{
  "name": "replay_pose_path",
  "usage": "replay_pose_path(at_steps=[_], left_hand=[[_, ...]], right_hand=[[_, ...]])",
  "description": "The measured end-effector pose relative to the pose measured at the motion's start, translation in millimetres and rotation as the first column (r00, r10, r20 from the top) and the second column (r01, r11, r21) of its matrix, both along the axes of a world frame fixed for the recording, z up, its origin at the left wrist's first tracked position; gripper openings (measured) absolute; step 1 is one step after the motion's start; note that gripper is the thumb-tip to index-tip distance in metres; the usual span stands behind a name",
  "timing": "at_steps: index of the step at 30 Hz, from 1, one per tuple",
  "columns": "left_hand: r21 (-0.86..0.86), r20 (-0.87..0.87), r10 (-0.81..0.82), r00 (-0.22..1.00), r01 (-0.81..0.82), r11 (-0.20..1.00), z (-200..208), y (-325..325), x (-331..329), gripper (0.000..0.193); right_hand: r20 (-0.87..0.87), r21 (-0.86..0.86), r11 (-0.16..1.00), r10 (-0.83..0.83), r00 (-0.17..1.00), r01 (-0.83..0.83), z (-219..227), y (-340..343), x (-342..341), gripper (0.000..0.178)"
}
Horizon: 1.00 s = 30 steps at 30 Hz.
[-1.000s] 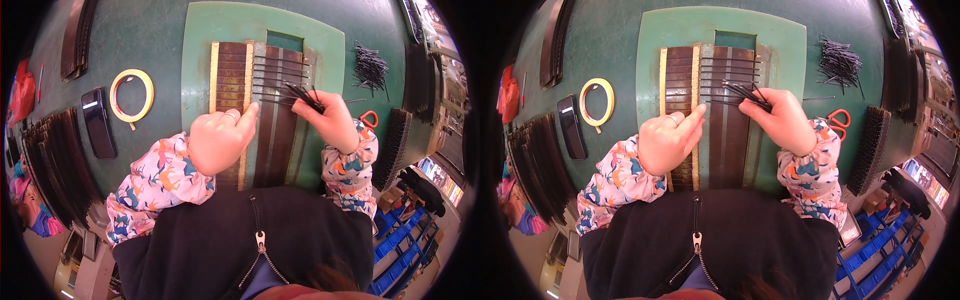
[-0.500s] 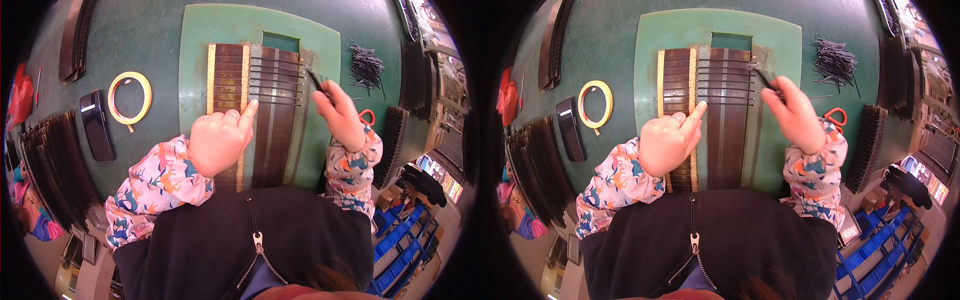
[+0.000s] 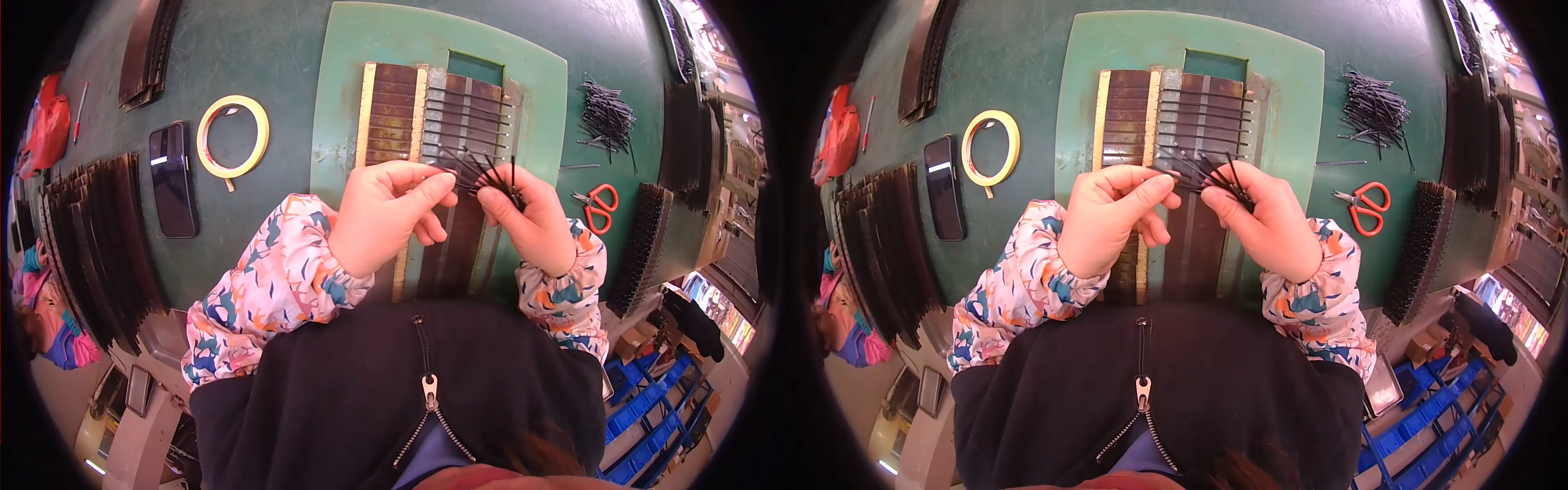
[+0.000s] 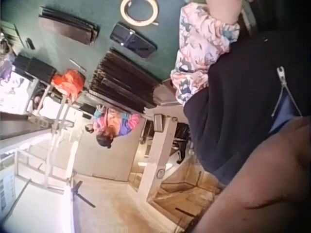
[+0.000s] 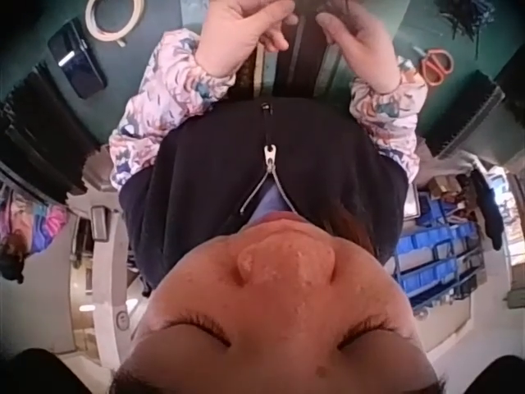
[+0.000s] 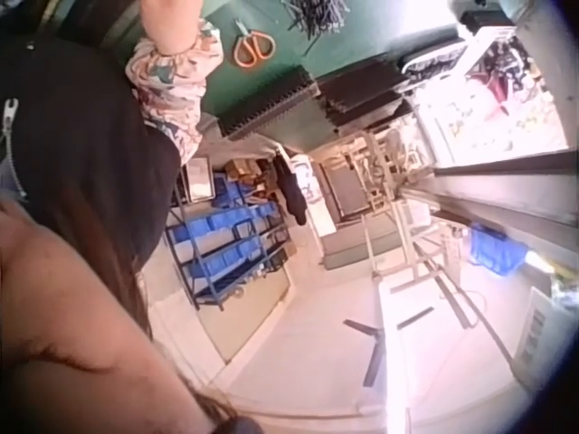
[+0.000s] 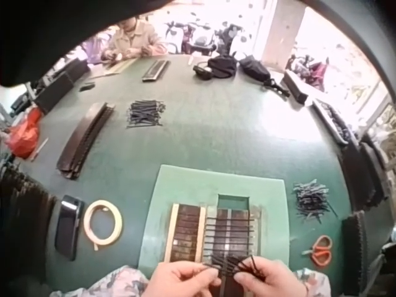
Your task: The person places small electronic components by hand into a component strip on an assembly machine.
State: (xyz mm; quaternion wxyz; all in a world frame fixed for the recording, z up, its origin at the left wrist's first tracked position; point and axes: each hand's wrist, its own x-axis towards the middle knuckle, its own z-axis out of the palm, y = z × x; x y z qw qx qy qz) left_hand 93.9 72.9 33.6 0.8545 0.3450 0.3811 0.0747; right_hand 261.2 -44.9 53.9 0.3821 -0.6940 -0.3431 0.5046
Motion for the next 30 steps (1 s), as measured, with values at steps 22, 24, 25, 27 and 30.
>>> replay_pose_path(at_steps=[22,24,25,27,30], left_hand=[[0.473,-0.136,-0.074,0.988,0.131,0.871,-9.7,13.3,-24.3,0.022],[0.983,-0.174,-0.073,0.982,0.178,0.043,-24.7,9.4,-29.1,0.021],[0.983,-0.173,-0.074,0.982,0.176,0.043,-26.8,7.7,-28.8,0.021],[0.959,-0.267,-0.079,0.960,0.257,-0.117,-28.0,2.0,-27.4,0.022],[0.929,-0.315,-0.069,0.947,0.293,-0.226,-28.2,-0.5,-25.3,0.023]], right_hand=[[0.395,0.079,0.992,-0.119,0.911,0.096,-15.6,-3.3,-2.1,0.019],[0.423,0.057,0.995,-0.099,0.901,0.083,-14.9,-3.6,4.2,0.019],[0.450,0.035,0.997,-0.080,0.889,0.073,-15.3,-3.4,7.1,0.020],[0.477,0.013,0.998,-0.061,0.877,0.062,-16.8,-2.0,9.5,0.020],[0.477,-0.025,0.998,-0.043,0.878,0.062,-20.5,-0.4,9.9,0.021]])
